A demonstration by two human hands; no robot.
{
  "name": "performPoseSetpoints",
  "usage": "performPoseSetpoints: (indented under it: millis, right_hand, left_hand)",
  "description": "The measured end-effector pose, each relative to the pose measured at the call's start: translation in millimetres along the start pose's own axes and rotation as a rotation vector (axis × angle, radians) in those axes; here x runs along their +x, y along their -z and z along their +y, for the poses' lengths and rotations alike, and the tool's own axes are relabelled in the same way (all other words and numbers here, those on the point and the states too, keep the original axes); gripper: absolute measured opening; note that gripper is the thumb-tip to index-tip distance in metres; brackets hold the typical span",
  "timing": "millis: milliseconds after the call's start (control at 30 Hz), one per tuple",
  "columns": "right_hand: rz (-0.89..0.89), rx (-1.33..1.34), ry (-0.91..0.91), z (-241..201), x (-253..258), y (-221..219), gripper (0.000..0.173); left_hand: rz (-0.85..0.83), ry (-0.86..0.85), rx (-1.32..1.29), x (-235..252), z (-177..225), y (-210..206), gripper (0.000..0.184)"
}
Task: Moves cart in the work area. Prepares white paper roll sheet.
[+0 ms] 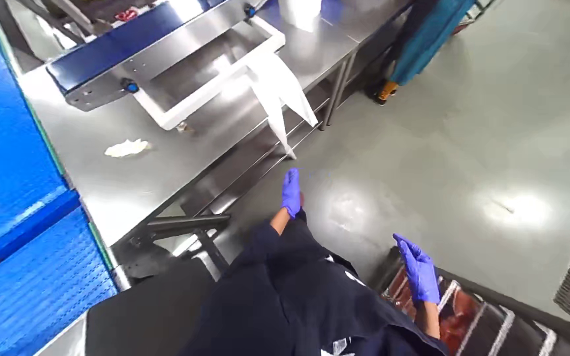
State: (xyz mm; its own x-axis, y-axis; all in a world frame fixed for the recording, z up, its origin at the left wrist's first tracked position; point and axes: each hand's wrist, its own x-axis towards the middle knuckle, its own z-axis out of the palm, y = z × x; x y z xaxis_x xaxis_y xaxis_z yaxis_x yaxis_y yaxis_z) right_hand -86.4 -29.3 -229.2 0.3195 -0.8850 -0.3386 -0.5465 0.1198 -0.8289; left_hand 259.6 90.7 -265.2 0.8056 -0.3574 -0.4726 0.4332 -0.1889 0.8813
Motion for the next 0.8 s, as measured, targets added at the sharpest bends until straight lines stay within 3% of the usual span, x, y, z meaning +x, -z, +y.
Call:
performPoseSetpoints:
  millis: [167, 433, 567, 667, 800]
  right_hand:
    - [-0.174, -0.08, 0.092, -59, 104, -70, 0.029]
    - [-0.506, -0.232, 0.235, -201, 229, -195, 0.037]
    - [-0.592, -0.211, 0.282, -253, 268, -241, 0.037]
    - [-0.653, -0.246, 0.283, -279, 300, -269, 0.04]
    - [-0.72, -0.23, 0.346, -318, 346, -309, 0.051]
  left_hand:
    - [0.155, -0.049, -0.055, 65, 26, 34, 0.052]
    - [0.117, -0.225, 0.14, 170, 101, 62, 0.044]
    - [0.197, -0.145, 0.123, 193, 123, 66, 0.047]
    - [0.234, -0.064, 0.111, 198, 118, 65, 0.055]
    - [0.325, -0.045, 0.094, 193, 102, 57, 0.05]
